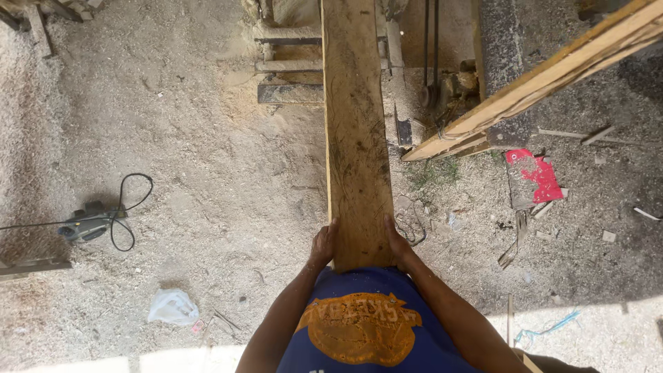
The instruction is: The person carries a long wooden plank across a dusty woodworking yard, gripping it with both hands in front of their body. They walk between piles of scrap wood, occasionally shifting their grip, picking up a small stick from the ground, and repositioning the plank while moving around the work area.
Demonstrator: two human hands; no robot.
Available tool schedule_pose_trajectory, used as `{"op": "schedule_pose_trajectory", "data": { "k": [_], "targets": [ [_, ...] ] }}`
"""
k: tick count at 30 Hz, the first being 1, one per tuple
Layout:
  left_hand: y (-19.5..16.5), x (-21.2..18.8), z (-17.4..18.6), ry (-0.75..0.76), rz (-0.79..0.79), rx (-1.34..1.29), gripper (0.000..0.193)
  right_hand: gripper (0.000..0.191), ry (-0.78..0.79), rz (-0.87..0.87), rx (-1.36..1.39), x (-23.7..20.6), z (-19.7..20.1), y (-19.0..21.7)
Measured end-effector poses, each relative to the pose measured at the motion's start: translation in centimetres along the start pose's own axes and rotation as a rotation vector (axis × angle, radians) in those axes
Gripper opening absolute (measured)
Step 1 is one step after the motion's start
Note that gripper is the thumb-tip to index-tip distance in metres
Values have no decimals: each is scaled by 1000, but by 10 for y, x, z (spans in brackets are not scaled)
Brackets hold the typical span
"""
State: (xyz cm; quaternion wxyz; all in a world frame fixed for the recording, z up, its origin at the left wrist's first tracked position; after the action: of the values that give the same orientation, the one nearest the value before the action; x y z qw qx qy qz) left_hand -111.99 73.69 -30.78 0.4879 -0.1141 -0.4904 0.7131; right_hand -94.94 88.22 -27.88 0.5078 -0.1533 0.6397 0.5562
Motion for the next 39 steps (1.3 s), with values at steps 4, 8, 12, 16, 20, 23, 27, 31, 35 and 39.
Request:
{"op": "schedule_pose_trajectory", "data": {
  "k": [4,8,12,16,20,23,27,31,35,39],
  "targets": [
    [28,4,-12,155,294,8,52,114,126,34,81,-5,-12,22],
    [38,14,-17,152,348,-49,46,114,55,-96,14,-8,-3,28],
    [47,27,-21,209,417,-16,51,112,23,-76,-20,6,5,37],
    [51,40,-22,233,452,-30,50,112,30,-99,35,23,11,34],
    [63,48,-26,261,631,-82,43,114,48,-84,20,34,18,37],
    [68,56,-29,293,689,-81,51,117,42,-97,-3,39,22,43],
    [64,73,-26,257,556,-41,58,118,28,-78,-49,42,27,55],
    [76,76,-24,235,772,-156,65,117,20,-44,-96,48,30,65],
    [81,81,-19,175,965,-267,83,118,48,-48,-45,55,31,70],
    [78,95,-14,169,996,-272,83,119,15,-66,-85,62,37,75]
  ]
}}
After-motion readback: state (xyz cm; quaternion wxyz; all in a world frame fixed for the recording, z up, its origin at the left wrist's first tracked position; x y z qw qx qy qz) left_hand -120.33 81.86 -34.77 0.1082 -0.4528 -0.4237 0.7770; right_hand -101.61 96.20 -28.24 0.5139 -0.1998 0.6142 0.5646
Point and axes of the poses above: each hand's wrist, its own x-axis towards the middle knuckle, its own z-axis out of the back of the hand, y = z × x, the point moved 7 cm from there along x, towards the middle knuckle, and after that the axes turned 11 degrees about -x, right-handed, at the moved point
